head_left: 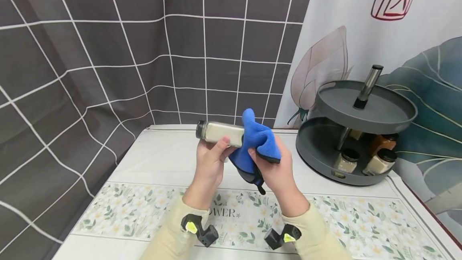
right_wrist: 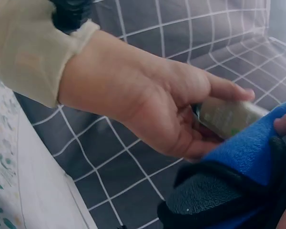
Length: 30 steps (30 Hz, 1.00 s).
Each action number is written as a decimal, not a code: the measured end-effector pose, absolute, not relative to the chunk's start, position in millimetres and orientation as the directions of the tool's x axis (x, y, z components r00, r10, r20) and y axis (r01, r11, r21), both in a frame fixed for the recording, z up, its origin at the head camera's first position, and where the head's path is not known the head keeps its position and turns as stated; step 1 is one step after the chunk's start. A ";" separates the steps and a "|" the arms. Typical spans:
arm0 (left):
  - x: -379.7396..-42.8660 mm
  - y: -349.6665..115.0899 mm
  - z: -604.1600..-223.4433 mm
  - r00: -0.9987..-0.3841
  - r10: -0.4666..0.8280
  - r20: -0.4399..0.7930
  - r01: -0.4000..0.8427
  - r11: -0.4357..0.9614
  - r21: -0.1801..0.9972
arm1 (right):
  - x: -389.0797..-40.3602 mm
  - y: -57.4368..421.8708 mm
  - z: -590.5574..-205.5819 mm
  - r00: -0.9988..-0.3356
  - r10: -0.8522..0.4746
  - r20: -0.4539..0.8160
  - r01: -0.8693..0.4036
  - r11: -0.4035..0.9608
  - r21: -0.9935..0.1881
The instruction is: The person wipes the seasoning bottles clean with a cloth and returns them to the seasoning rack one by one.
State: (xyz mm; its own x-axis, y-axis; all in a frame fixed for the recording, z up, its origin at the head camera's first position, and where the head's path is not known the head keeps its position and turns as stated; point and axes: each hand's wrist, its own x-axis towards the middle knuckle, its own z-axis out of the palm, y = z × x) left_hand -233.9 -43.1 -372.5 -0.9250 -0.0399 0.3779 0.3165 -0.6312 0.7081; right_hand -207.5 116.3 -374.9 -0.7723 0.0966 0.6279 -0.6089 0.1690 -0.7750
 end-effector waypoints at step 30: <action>-206.5 -41.5 -356.3 -0.891 -0.019 0.453 0.356 -0.648 0.673 | -192.7 124.1 -366.2 -0.694 0.156 0.702 -0.718 -0.093 -0.689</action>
